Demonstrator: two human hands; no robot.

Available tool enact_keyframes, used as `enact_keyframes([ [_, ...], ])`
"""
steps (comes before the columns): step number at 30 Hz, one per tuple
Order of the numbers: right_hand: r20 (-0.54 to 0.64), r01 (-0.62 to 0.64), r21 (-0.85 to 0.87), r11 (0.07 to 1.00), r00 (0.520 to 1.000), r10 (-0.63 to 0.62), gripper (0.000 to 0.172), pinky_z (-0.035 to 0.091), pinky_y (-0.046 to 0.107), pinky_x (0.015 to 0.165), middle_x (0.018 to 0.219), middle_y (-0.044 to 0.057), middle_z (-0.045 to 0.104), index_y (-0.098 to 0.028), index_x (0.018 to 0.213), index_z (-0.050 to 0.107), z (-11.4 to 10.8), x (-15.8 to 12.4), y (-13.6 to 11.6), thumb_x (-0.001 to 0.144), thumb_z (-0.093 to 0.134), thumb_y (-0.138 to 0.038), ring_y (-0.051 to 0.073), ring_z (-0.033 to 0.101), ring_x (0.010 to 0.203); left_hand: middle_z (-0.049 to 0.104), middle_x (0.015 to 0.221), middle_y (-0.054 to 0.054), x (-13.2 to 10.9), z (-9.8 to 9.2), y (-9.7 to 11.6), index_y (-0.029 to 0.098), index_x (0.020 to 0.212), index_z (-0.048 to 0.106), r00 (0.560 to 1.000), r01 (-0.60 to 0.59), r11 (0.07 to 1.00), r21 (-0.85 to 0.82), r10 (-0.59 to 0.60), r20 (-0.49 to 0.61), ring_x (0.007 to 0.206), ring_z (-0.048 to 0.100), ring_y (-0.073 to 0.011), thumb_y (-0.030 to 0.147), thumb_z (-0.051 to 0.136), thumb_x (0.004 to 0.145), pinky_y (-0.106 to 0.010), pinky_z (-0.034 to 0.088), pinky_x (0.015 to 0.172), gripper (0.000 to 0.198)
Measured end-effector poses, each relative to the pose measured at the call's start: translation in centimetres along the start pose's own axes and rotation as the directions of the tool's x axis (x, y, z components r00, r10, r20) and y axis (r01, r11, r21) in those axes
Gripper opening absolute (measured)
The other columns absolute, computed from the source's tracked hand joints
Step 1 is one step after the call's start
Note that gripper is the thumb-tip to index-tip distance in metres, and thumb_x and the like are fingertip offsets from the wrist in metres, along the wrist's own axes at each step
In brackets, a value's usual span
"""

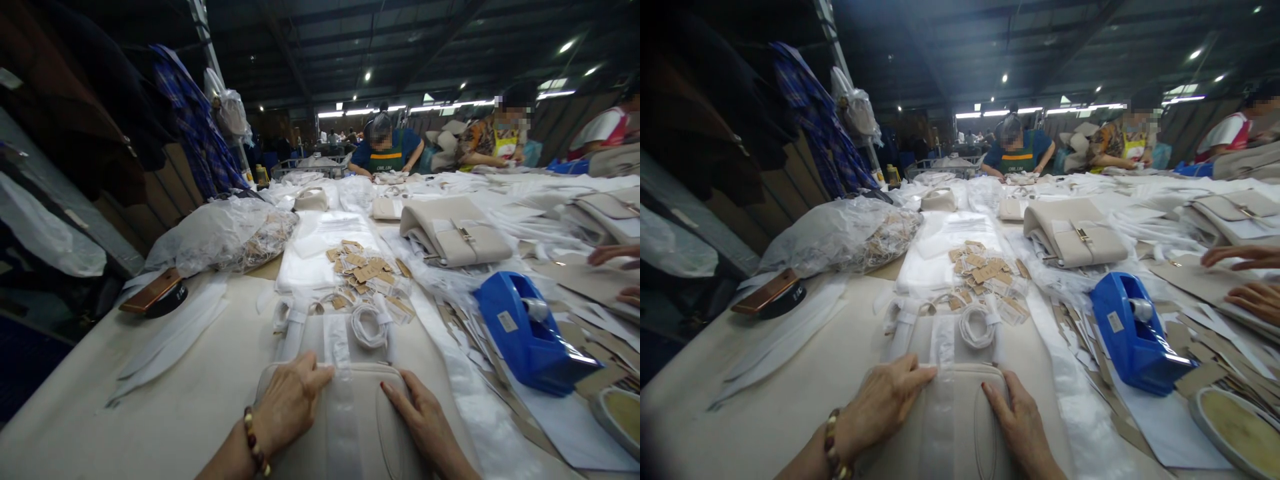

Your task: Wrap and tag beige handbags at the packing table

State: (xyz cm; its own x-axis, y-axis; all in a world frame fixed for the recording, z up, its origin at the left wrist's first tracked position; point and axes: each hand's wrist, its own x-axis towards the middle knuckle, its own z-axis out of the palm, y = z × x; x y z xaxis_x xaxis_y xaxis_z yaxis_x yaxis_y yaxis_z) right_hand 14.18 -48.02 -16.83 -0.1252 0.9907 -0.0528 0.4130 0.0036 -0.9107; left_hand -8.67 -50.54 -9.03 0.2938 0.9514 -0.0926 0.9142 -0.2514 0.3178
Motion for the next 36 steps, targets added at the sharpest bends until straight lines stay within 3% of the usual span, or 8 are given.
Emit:
enact_keyframes([
  [3,0.007,-0.008,-0.008,1.0,1.0,0.008,0.035,0.049,0.033,0.079,0.087,0.005,0.071,-0.021,0.089,0.063,0.0,-0.1,0.0,0.078,0.052,-0.053,0.026,0.064,0.089,0.054,0.114,-0.011,0.7,-1.4,0.0,0.021,0.1,0.06,0.991,-0.114,0.991,0.066,0.109,0.076,0.107,0.051,-0.0266,0.003,0.051,0.06,-0.039,0.043,0.089,0.044],
  [8,0.024,0.002,0.001,1.0,1.0,-0.002,0.036,0.047,0.032,0.08,0.091,0.005,0.07,-0.02,0.093,0.063,0.1,-0.2,-0.3,0.08,0.051,-0.051,0.025,0.063,0.089,0.017,0.151,-0.017,1.5,-1.1,-0.6,0.016,0.108,0.053,0.97,-0.168,0.986,-0.009,0.167,0.179,0.138,0.015,-0.0341,0.012,0.065,0.059,-0.052,0.018,0.109,0.051],
  [13,0.028,-0.025,0.014,1.0,0.999,0.024,0.037,0.045,0.033,0.082,0.095,0.006,0.069,-0.02,0.095,0.062,0.2,-0.1,-0.1,0.079,0.051,-0.052,0.025,0.062,0.092,0.04,0.142,-0.015,1.6,0.0,-1.3,0.014,0.134,0.032,0.952,-0.169,0.973,-0.157,0.203,0.23,0.138,0.023,-0.0241,0.017,0.06,0.068,-0.05,0.008,0.113,0.072],
  [21,0.058,-0.044,0.032,0.999,0.997,0.042,0.044,0.041,0.036,0.088,0.098,0.008,0.067,-0.019,0.099,0.06,0.2,0.0,0.1,0.078,0.048,-0.055,0.028,0.058,0.1,0.039,0.144,-0.01,2.1,-0.6,-2.1,0.016,0.14,0.03,0.925,-0.102,0.951,-0.291,0.199,0.325,0.135,0.028,-0.0263,0.007,0.06,0.062,-0.05,0.01,0.113,0.084],
  [24,0.058,-0.052,0.033,0.998,0.997,0.05,0.043,0.041,0.036,0.088,0.097,0.008,0.066,-0.019,0.098,0.059,0.2,0.0,0.1,0.078,0.048,-0.055,0.028,0.058,0.1,0.051,0.135,-0.006,2.2,0.6,-2.0,0.019,0.132,0.045,0.975,0.003,0.941,-0.339,0.072,0.211,0.129,0.039,-0.0272,0.006,0.063,0.062,-0.05,0.021,0.111,0.073],
  [27,0.048,-0.055,0.039,0.998,0.997,0.053,0.042,0.042,0.036,0.085,0.095,0.007,0.067,-0.019,0.096,0.06,0.3,0.1,0.3,0.077,0.049,-0.055,0.027,0.059,0.096,0.067,0.114,-0.003,2.0,2.8,-1.8,0.023,0.115,0.061,0.998,-0.005,0.924,-0.382,-0.019,-0.061,0.11,0.057,-0.0244,0.007,0.066,0.064,-0.046,0.036,0.103,0.054],
  [31,0.03,-0.03,0.052,0.998,0.999,0.028,0.041,0.043,0.034,0.081,0.092,0.006,0.068,-0.02,0.095,0.061,0.4,0.0,0.4,0.077,0.049,-0.055,0.026,0.06,0.093,0.073,0.085,-0.002,2.1,5.3,-1.8,0.021,0.093,0.07,0.895,-0.191,0.925,-0.327,0.026,-0.446,0.08,0.066,-0.0196,0.012,0.064,0.072,-0.037,0.051,0.08,0.023],
  [36,0.012,-0.028,0.065,0.997,1.0,0.028,0.042,0.043,0.033,0.081,0.095,0.006,0.069,-0.019,0.097,0.061,0.3,-0.2,0.1,0.077,0.049,-0.055,0.026,0.06,0.093,0.071,0.084,-0.006,2.0,6.4,-2.4,0.018,0.088,0.068,0.816,-0.287,0.909,-0.303,0.067,-0.574,0.082,0.065,-0.0186,0.011,0.047,0.082,-0.034,0.053,0.076,0.023],
])
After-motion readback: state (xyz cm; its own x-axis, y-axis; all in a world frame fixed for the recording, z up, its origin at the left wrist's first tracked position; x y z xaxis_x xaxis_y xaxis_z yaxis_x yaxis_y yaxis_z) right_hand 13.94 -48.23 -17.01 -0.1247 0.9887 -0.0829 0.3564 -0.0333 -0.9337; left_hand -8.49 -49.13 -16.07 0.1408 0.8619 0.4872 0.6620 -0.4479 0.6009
